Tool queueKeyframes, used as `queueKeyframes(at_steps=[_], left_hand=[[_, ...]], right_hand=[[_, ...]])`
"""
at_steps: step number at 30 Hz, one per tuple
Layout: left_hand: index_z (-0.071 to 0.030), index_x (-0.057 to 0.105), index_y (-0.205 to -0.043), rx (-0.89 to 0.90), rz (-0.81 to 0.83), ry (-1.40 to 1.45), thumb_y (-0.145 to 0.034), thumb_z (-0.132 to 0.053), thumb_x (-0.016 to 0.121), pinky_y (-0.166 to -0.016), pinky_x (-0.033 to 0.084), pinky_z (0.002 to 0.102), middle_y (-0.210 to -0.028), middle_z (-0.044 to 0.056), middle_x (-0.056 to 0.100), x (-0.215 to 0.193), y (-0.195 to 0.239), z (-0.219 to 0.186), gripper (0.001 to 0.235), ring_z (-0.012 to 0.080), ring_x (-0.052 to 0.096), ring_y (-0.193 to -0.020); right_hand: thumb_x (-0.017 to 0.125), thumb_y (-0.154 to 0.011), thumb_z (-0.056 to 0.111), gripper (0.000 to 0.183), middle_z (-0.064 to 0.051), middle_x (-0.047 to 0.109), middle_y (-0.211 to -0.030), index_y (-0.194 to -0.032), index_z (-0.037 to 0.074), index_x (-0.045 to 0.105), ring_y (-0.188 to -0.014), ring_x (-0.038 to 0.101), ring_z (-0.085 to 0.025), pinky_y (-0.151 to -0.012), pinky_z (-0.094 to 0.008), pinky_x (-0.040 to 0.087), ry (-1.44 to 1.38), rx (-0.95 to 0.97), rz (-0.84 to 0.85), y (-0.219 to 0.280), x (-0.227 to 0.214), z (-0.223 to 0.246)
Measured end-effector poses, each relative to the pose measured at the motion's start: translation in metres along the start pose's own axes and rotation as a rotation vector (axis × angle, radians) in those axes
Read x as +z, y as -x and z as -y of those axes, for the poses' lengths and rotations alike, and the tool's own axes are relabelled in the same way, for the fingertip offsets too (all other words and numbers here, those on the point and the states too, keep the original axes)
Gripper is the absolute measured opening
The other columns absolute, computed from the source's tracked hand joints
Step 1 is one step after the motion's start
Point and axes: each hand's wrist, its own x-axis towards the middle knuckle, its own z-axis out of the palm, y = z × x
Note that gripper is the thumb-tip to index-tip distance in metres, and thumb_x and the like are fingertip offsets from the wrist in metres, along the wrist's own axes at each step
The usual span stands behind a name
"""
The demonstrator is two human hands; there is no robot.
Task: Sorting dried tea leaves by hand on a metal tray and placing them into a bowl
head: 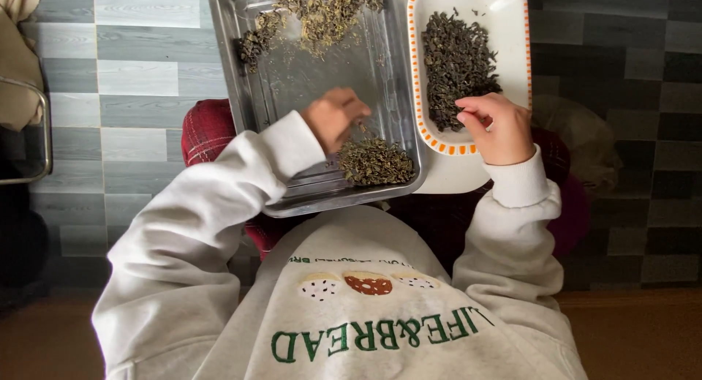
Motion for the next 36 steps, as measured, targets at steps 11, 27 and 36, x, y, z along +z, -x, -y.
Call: queueKeyframes(at_steps=[11,27,36], left_hand=[[-0.012,0.073,-0.106,0.214,0.241,-0.011,-0.089,0.002,0.068,-0.084,0.06,0.027,-0.096,0.006,0.071,-0.033,-0.006,-0.049,0.022,0.0187,0.071,-0.092],[-0.012,0.07,-0.104,0.014,0.142,0.035,-0.096,-0.006,0.054,-0.074,0.059,0.034,-0.087,0.009,0.064,0.012,0.053,-0.014,0.019,0.0255,0.066,-0.08],[-0.011,0.068,-0.109,-0.074,0.055,0.039,-0.097,-0.015,0.054,-0.074,0.058,0.044,-0.083,0.011,0.062,-0.057,0.074,-0.011,0.019,0.0332,0.067,-0.081]], right_hand=[[0.078,-0.087,-0.005,0.029,-0.005,0.07,-0.091,-0.112,0.01,0.077,-0.082,0.07,-0.024,-0.072,-0.035,0.057,0.025,-0.01,-0.014,0.008,0.014,0.0],[0.084,-0.081,0.019,0.008,0.006,0.064,-0.083,-0.085,0.019,0.078,-0.096,0.051,-0.017,-0.089,-0.037,0.037,0.471,-0.458,0.243,-0.01,0.09,0.066],[0.072,-0.094,0.027,0.014,0.006,0.055,-0.082,-0.081,0.023,0.073,-0.088,0.044,-0.016,-0.09,-0.038,0.035,0.47,-0.537,0.32,-0.02,0.095,0.057]])
